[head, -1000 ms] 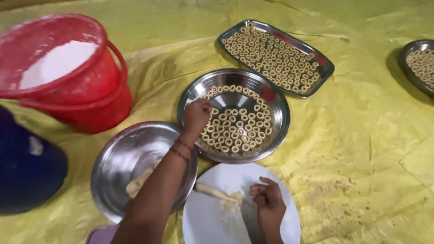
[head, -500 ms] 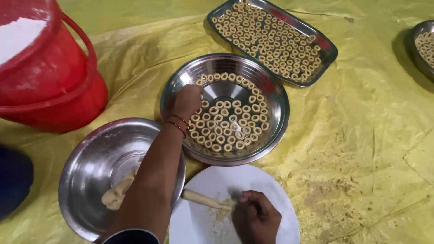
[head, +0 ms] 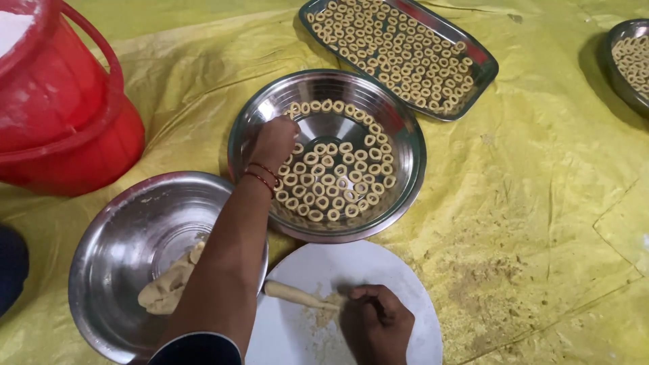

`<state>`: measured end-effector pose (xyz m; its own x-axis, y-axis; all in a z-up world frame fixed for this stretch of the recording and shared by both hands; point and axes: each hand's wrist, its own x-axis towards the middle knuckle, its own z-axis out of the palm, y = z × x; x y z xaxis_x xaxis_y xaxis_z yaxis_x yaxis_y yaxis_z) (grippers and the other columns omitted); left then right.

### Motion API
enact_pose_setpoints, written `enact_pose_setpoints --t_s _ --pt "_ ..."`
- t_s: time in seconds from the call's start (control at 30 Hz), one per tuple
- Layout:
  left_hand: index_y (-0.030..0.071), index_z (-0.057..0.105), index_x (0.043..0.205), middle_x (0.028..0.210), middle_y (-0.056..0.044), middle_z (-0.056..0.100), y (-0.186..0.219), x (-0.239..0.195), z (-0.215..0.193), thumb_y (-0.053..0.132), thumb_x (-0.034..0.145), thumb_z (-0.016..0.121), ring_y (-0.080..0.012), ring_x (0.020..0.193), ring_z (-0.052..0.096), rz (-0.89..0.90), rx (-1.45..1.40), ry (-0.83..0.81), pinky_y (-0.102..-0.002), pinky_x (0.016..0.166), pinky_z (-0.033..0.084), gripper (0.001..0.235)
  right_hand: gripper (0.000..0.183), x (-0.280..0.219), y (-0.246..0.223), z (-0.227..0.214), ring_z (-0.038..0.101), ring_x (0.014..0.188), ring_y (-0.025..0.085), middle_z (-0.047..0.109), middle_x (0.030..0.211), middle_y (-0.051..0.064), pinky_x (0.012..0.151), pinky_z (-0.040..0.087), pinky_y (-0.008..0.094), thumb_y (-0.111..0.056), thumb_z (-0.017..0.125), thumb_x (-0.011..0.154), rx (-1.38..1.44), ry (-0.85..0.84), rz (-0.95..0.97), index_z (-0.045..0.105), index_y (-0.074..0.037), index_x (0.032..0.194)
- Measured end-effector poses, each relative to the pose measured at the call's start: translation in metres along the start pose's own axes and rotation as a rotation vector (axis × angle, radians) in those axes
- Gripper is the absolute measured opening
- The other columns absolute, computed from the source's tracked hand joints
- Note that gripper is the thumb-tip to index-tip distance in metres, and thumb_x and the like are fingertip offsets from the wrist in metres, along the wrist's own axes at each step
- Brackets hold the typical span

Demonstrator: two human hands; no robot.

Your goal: The person rolls small pieces of dough into thin ropes on a white plate, then joins the ends to form rings. The finished rings are placed into a metal bowl. The process is repeated continuously with dough from a nearby bowl.

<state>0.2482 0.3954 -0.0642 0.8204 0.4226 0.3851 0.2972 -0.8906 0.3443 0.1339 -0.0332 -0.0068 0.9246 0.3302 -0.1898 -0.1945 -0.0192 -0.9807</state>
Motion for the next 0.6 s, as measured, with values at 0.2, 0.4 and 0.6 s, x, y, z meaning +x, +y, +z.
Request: enact_pose_setpoints --t_s 0.2,0.4,0.6 --pt "0.014 0.081 0.098 0.101 -0.016 0.075 0.006 0.001 -0.019 -0.001 0.081 0.069 -0.0344 0.096 0.072 -0.123 -0.115 -0.04 -0.043 0.088 0.058 0.025 0.017 -0.003 -0.003 0.002 0.064 0.056 0.015 0.07 0.065 0.011 0.054 0.054 0.029 0.012 0.056 0.082 0.047 0.012 0.075 0.073 0.009 0.083" --pt "0.014 0.082 0.097 0.104 -0.016 0.074 0.012 0.001 -0.032 0.002 0.083 0.07 -0.0353 0.096 0.071 -0.146 -0.11 -0.03 -0.044 0.088 0.058 0.023 0.021 0.0 -0.001 -0.002 0.067 0.062 0.013 0.073 0.07 0.009 0.059 0.056 0.027 0.012 0.054 0.081 0.002 -0.011 0.083 0.074 0.007 0.086" --pt "0.011 0.079 0.101 0.103 -0.018 0.072 0.009 -0.006 -0.025 -0.004 0.079 0.067 -0.038 0.097 0.07 0.009 0.021 0.006 -0.047 0.087 0.057 0.029 0.014 -0.003 -0.002 0.001 0.064 0.058 0.013 0.07 0.067 0.01 0.056 0.054 0.028 0.011 0.059 0.082 0.001 0.01 0.084 0.073 0.008 0.083"
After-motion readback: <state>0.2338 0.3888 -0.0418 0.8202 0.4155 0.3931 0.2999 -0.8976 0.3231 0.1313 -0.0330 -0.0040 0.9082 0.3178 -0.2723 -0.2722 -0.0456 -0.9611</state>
